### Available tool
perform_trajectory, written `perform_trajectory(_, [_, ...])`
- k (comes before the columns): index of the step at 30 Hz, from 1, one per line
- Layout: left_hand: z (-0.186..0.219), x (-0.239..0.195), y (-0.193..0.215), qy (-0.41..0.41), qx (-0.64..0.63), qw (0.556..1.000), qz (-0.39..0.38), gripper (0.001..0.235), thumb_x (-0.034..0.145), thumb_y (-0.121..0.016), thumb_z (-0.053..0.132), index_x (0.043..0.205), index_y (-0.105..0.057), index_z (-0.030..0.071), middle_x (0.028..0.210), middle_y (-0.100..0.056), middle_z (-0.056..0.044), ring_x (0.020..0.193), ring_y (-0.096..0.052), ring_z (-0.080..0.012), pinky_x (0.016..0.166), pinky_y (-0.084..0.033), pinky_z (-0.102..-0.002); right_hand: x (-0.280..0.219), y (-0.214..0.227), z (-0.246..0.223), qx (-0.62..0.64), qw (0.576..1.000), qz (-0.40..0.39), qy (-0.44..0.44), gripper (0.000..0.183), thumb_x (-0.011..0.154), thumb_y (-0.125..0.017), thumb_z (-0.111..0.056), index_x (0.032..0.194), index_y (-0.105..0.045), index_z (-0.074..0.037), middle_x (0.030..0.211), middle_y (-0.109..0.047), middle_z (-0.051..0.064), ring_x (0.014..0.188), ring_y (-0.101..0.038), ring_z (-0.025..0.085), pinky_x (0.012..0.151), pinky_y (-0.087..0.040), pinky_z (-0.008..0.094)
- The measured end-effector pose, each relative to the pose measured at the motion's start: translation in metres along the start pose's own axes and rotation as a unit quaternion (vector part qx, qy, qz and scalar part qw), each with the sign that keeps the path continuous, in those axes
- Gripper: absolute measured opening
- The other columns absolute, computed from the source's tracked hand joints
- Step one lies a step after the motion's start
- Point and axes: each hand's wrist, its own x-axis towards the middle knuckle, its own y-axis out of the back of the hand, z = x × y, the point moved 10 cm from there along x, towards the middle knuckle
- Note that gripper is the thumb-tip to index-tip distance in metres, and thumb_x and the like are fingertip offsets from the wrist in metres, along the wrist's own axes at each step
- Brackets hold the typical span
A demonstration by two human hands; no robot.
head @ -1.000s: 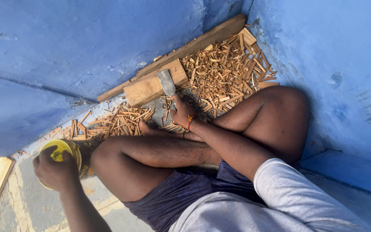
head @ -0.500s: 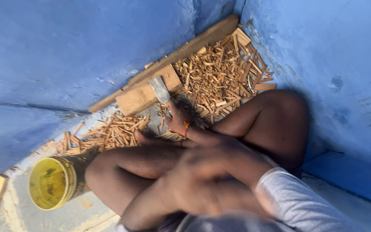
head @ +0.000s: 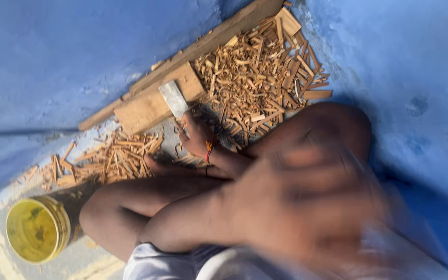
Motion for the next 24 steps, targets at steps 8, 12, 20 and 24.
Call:
perform_trajectory(8, [-0.298, -0.095, -0.018, 0.420, 0.061, 0.893, 0.153, 0.014, 0.098, -0.063, 0.010, 0.109, -0.072, 0.008, 0.093, -0.076, -0.013, 0.072, -0.076, -0.0263, 0.070, -0.061, -0.037, 0.005, 0.018, -0.032, 0.040, 0.998, -0.009, -0.041, 0.038, 0.088, -0.074, -0.011, 0.113, -0.047, -0.002, 0.099, -0.065, 0.022, 0.093, -0.067, 0.040, 0.079, -0.051, 0.050])
perform_trajectory(12, [-0.353, -0.137, -0.019, 0.438, 0.175, 0.862, 0.185, 0.016, 0.091, -0.071, 0.014, 0.106, -0.071, 0.008, 0.092, -0.074, -0.013, 0.079, -0.076, -0.0272, 0.071, -0.059, -0.039, -0.002, 0.045, -0.057, 0.074, 0.990, -0.071, -0.097, 0.036, 0.096, -0.068, -0.013, 0.121, -0.046, 0.000, 0.107, -0.066, 0.024, 0.098, -0.069, 0.038, 0.083, -0.052, 0.048])
perform_trajectory(20, [-0.388, -0.115, -0.035, 0.488, 0.288, 0.818, 0.094, 0.032, 0.083, -0.076, 0.025, 0.110, -0.071, 0.010, 0.112, -0.066, -0.017, 0.089, -0.070, -0.0373, 0.076, -0.057, -0.049, -0.005, 0.030, -0.038, 0.055, 0.994, -0.060, -0.075, 0.033, 0.094, -0.068, -0.012, 0.120, -0.050, 0.000, 0.107, -0.067, 0.023, 0.099, -0.069, 0.037, 0.083, -0.052, 0.047])
perform_trajectory(24, [-0.391, -0.116, -0.037, 0.511, 0.280, 0.801, 0.139, 0.020, 0.086, -0.071, 0.016, 0.105, -0.074, 0.013, 0.118, -0.066, -0.015, 0.096, -0.070, -0.0350, 0.082, -0.058, -0.047, -0.003, 0.021, -0.021, 0.050, 0.995, -0.055, -0.060, 0.031, 0.093, -0.067, -0.012, 0.118, -0.053, -0.001, 0.106, -0.068, 0.022, 0.098, -0.069, 0.036, 0.082, -0.052, 0.046])
